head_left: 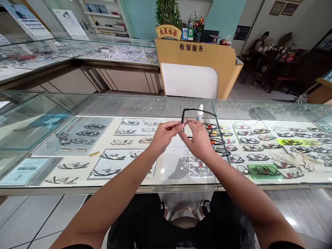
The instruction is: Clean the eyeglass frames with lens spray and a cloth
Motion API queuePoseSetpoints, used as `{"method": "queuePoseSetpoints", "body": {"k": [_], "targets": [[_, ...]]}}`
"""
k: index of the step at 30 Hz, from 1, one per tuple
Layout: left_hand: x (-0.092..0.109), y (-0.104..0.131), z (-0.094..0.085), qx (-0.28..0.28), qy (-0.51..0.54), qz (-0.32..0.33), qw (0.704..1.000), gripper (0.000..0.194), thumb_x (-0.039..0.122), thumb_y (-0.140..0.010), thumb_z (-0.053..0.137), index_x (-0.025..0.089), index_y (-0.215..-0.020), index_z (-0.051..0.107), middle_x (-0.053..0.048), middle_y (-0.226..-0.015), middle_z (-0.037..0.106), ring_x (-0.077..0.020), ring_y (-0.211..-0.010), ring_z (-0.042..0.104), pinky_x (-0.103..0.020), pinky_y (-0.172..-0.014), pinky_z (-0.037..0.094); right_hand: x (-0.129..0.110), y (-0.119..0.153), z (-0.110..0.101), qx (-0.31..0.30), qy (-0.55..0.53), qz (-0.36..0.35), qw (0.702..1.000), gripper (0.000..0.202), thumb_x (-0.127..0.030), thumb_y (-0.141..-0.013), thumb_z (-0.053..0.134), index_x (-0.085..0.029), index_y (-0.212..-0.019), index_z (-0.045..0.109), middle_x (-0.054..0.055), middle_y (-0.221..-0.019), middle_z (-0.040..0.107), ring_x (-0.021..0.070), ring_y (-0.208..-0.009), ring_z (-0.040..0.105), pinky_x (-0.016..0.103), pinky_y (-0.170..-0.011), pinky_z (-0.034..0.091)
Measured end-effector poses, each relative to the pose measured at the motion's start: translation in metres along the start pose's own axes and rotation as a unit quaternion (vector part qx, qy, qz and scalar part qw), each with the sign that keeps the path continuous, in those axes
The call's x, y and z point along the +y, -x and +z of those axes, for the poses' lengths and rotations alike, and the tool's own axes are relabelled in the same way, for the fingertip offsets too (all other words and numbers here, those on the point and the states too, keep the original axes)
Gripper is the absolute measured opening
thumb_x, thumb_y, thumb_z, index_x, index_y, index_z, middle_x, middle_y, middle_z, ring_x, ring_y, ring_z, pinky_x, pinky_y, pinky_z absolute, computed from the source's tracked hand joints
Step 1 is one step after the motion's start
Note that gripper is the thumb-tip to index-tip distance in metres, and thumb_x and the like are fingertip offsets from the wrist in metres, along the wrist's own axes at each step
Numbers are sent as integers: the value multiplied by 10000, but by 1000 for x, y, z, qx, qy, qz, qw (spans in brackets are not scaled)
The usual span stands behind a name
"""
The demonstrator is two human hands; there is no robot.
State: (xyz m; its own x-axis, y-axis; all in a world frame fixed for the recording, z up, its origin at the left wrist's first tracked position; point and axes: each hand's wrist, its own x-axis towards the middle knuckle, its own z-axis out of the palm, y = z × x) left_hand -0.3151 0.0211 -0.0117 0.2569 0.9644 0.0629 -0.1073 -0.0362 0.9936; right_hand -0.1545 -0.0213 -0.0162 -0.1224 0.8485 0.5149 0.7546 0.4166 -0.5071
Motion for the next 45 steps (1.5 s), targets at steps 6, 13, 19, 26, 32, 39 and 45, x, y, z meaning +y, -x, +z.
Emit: {"method": "queuePoseSetpoints", "body": {"k": [6, 13, 19, 26, 32, 39, 45], "targets": [[0, 0, 2, 10, -50, 44, 998, 437, 605, -727, 905, 211, -915, 891, -56, -800, 731, -223, -847, 622, -358, -827, 513, 2, -2, -5, -8, -16, 22, 1000, 454, -320, -1054, 568, -171, -1479, 627, 153, -1373, 761, 340, -1249, 689, 508, -1087, 542], [-13, -3, 4, 68, -114, 94, 987, 434, 560, -890, 791, 235, -1172, 847, 5, -686, 569, -154, -680, 489, -298, -681, 427, 6, -7, -13, 11, 28, 38, 999, 465, -366, -1084, 563, -216, -1520, 628, 129, -1365, 748, 329, -1232, 680, 485, -1123, 514], [-34, -53, 41, 64, -180, 111, 975, 561, 402, -831, 844, 227, -1334, 669, -81, -1162, 672, -215, -1027, 630, -324, -884, 472, 42, -24, -36, 115, 45, 87, 988, 392, -360, -1084, 549, -177, -1395, 704, 159, -1284, 743, 323, -1166, 657, 453, -1072, 506], [-54, -114, 93, 16, -237, 55, 970, 484, 334, -810, 858, 205, -1213, 623, -115, -1187, 727, -282, -1101, 655, -387, -960, 445, 82, -36, -59, 222, 55, 138, 964, 423, -405, -1102, 466, -185, -1390, 686, 170, -1282, 718, 291, -1063, 650, 450, -1021, 485], [-60, -120, 81, 15, -232, 46, 971, 165, 302, -981, 653, 216, -1121, 635, -90, -1114, 743, -251, -1037, 676, -391, -941, 473, 87, -37, -56, 230, 67, 136, 961, 433, -421, -1096, 449, -173, -1363, 683, 169, -1202, 734, 305, -1030, 632, 460, -960, 480], [-26, -65, 8, -37, -5, 76, 996, 446, 463, -930, 739, 268, -1296, 577, -14, -989, 662, -192, -954, 666, -363, -856, 575, 72, -33, -49, 157, -10, 93, 983, 337, -363, -1052, 489, -180, -1251, 692, 165, -1223, 758, 333, -1118, 662, 481, -961, 510], [-7, -21, -37, -96, 202, -35, 974, 503, 701, -844, 686, 199, -826, 646, 43, -561, 454, -112, -480, 431, -254, -470, 417, 45, -22, -34, 44, -129, 69, 988, 298, -450, -1069, 496, -219, -1138, 671, 143, -1309, 756, 285, -1053, 700, 458, -908, 536]]}}
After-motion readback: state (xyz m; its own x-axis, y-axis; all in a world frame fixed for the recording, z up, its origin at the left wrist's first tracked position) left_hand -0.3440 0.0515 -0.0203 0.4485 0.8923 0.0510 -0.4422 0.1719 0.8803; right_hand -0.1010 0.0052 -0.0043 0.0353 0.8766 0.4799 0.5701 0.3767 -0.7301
